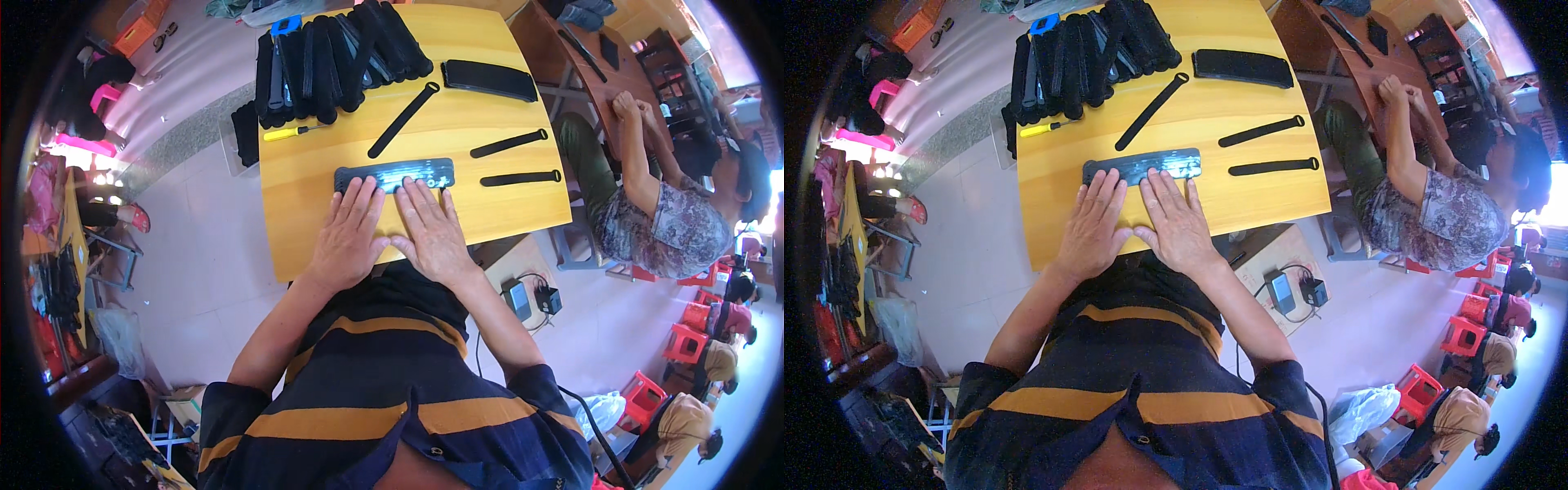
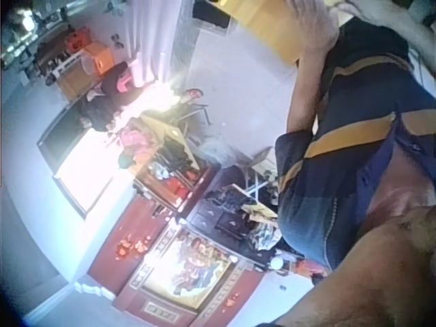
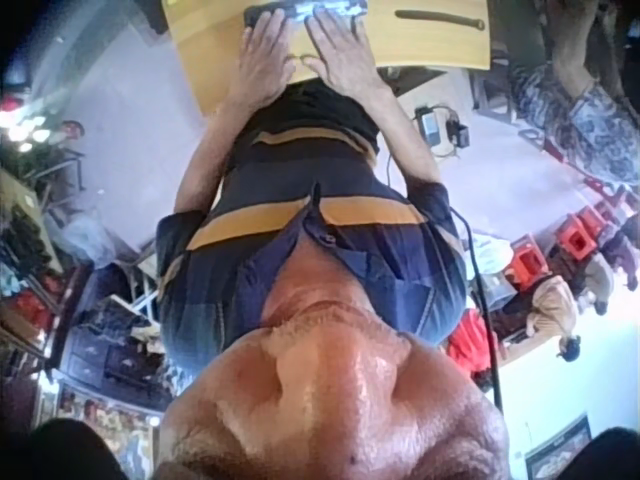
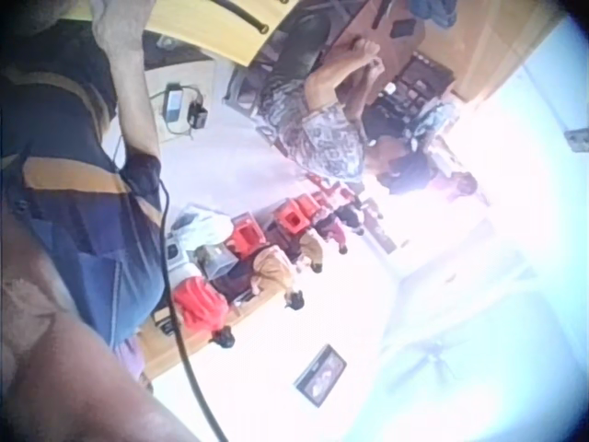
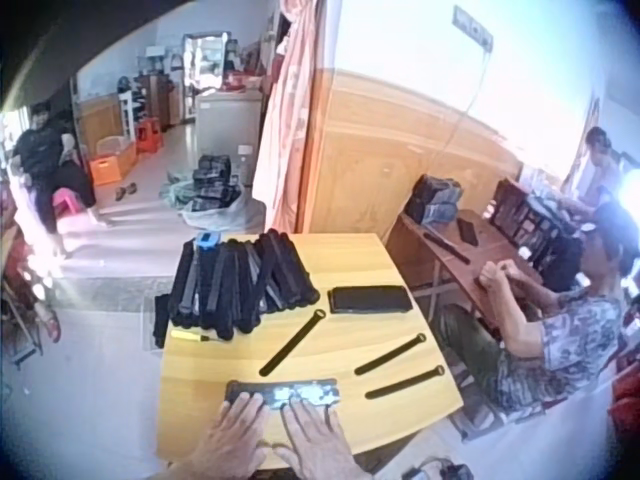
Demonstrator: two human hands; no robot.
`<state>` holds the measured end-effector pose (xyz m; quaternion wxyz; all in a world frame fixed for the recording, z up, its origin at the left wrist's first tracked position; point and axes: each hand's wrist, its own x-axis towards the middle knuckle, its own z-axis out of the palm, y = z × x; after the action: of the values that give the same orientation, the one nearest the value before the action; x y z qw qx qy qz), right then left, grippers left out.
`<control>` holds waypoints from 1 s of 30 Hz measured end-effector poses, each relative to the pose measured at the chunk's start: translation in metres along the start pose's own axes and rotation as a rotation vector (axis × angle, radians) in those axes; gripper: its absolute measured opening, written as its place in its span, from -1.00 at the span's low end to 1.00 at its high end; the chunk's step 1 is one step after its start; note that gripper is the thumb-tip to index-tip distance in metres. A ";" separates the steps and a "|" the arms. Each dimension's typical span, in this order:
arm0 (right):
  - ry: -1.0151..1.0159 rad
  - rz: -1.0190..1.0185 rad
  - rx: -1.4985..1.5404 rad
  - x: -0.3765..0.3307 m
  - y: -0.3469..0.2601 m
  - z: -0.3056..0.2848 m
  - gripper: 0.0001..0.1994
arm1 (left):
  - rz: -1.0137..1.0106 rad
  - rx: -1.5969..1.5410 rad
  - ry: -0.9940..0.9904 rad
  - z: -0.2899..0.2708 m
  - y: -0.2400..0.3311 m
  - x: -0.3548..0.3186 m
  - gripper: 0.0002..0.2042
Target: Assembling and inspecting black textile straps using a metal jig for alignment.
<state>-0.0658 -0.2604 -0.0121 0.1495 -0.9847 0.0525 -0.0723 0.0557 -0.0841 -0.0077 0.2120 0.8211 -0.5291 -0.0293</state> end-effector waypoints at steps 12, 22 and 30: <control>-0.003 0.241 -0.045 -0.013 0.031 0.000 -0.07 | -0.062 -0.003 -0.093 0.008 -0.021 -0.005 -0.13; 0.039 0.286 -0.125 -0.018 0.031 0.002 -0.09 | -0.196 0.127 -0.045 0.003 -0.035 -0.029 -0.14; 0.157 0.305 -0.050 -0.027 0.031 0.000 -0.12 | -0.228 0.012 0.107 0.004 -0.042 -0.043 -0.23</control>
<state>-0.0947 -0.2865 -0.0244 0.1296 -0.9601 0.2144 -0.1243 0.0722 -0.0324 -0.0346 0.2304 0.8777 -0.4202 -0.0061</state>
